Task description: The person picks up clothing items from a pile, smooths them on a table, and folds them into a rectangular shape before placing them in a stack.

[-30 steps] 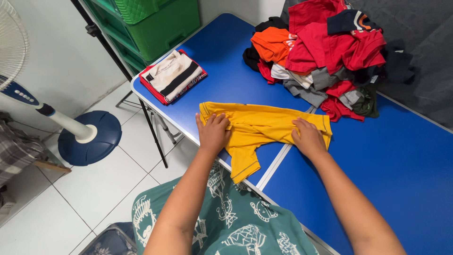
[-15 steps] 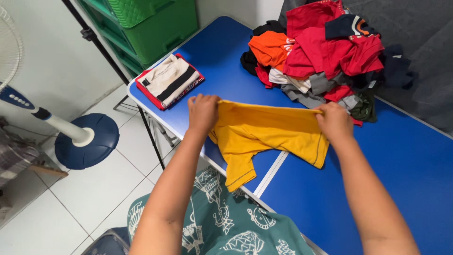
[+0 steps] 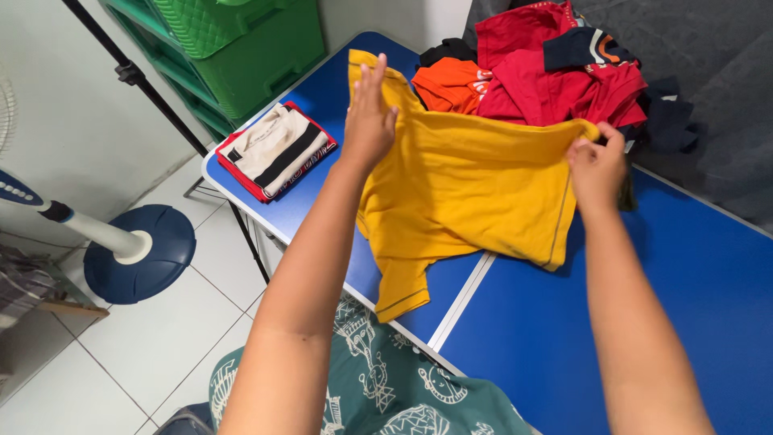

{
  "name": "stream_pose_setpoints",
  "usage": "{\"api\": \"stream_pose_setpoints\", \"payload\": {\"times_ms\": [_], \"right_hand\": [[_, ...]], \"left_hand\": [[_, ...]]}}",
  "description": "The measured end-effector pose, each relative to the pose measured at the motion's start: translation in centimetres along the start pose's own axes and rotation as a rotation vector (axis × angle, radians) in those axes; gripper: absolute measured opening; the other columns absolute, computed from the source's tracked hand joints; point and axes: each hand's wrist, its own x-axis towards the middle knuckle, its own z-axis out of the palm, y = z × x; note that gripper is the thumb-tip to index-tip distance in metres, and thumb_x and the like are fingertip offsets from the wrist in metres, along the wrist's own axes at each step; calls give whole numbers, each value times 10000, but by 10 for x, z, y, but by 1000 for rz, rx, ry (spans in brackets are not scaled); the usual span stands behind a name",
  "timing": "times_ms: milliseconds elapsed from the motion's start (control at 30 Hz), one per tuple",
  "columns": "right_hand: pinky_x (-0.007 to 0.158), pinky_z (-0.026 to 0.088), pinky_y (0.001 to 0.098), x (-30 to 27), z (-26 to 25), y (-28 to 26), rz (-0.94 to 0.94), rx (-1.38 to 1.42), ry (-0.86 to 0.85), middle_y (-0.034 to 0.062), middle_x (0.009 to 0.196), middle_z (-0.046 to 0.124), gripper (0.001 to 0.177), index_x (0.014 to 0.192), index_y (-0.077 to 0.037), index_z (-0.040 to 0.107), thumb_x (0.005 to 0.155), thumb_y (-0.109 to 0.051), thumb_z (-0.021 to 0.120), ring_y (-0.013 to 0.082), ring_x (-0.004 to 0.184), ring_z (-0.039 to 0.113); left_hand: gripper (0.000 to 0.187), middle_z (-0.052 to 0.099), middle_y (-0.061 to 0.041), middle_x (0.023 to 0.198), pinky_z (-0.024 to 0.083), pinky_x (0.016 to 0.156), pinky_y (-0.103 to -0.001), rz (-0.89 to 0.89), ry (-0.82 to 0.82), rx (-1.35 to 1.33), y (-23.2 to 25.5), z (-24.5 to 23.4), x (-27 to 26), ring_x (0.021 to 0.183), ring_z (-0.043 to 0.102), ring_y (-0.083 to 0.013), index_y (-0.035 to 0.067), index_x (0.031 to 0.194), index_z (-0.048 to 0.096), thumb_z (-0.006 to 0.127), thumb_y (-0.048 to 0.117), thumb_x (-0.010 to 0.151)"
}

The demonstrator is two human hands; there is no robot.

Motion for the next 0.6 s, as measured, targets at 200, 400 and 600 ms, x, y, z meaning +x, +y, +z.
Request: {"api": "stream_pose_setpoints", "payload": {"times_ms": [200,400,600], "right_hand": [[1126,424,471,-69,23,37,-619,-394,-71,274,1411,555,524,1460,39,462,965,-13,623,422,1320,536],[1161,427,472,-138,29,56,-454,-717,-339,174,1403,614,433,1365,-150,607,955,-277,660,385,1341,547],[1170,131,616,-155,28,66,-375,-980,-509,267,1611,284,867,1532,-175,446,852,-688,609,475,1496,197]], "left_hand": [[777,428,-293,1517,390,1131,-523,-229,-250,159,2,34,-62,1378,427,-480,182,1582,322,672,123,891],[509,509,-267,1438,384,1091,-539,-347,-170,305,4,42,-158,1347,456,-435,73,1455,505,505,69,946],[533,572,-204,1288,417,960,-536,-485,-55,408,5,30,-196,1175,519,-381,-9,1447,514,577,139,939]]}}
